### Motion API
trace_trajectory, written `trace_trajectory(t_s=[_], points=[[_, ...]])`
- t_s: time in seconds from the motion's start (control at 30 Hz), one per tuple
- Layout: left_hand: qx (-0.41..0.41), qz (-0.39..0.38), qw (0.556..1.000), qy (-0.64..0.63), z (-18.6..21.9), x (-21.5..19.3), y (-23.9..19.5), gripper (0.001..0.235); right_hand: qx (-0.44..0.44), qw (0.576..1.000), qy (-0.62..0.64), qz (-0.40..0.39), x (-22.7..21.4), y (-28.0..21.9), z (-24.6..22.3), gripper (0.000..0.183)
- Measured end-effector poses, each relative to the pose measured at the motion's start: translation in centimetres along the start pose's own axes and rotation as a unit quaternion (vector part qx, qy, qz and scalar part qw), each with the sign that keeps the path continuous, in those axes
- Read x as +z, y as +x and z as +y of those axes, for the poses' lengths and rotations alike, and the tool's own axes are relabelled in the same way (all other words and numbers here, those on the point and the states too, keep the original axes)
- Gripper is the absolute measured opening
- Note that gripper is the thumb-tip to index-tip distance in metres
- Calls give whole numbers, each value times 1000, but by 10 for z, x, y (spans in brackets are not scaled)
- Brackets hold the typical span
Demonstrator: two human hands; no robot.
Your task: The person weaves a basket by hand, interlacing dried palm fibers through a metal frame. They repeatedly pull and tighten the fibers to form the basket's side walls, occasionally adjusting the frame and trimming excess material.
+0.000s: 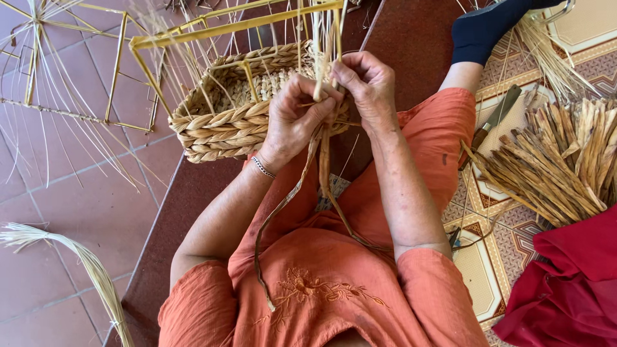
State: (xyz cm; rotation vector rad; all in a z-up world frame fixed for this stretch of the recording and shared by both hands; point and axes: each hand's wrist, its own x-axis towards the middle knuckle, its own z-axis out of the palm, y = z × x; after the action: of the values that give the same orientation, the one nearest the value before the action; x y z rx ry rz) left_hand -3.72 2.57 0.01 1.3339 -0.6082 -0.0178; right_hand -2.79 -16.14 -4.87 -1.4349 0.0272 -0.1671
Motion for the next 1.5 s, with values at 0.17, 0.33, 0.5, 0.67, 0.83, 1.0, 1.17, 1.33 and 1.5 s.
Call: trace_trajectory(t_s=[0.17,0.33,0.5,0.67,0.83,1.0,1.17,1.33,1.5], points=[[-159,61,979,-109,-15,-1,-12,8,-59,994,-85,21,-3,6,0,13],[-130,52,990,-21,-15,2,-32,9,-85,994,-72,10,1,1,6,12],[-111,66,989,-73,6,-29,-23,10,-129,984,-124,-5,-1,5,0,16],[-91,186,972,-112,34,-73,-51,13,-148,972,-182,-1,1,4,-12,36],[-45,231,960,155,48,-108,-65,8,-108,988,-107,-3,-6,-9,-6,23],[104,165,810,553,45,-150,-77,11,3,985,-107,133,-102,-52,34,11],[-87,256,927,260,26,-158,-81,9,-54,876,-396,269,-254,-117,58,5],[-148,290,908,263,32,-150,-84,14,152,796,-563,162,-331,-195,71,17],[-177,326,886,278,14,-182,-109,14,141,691,-692,153,-323,-213,79,11]])
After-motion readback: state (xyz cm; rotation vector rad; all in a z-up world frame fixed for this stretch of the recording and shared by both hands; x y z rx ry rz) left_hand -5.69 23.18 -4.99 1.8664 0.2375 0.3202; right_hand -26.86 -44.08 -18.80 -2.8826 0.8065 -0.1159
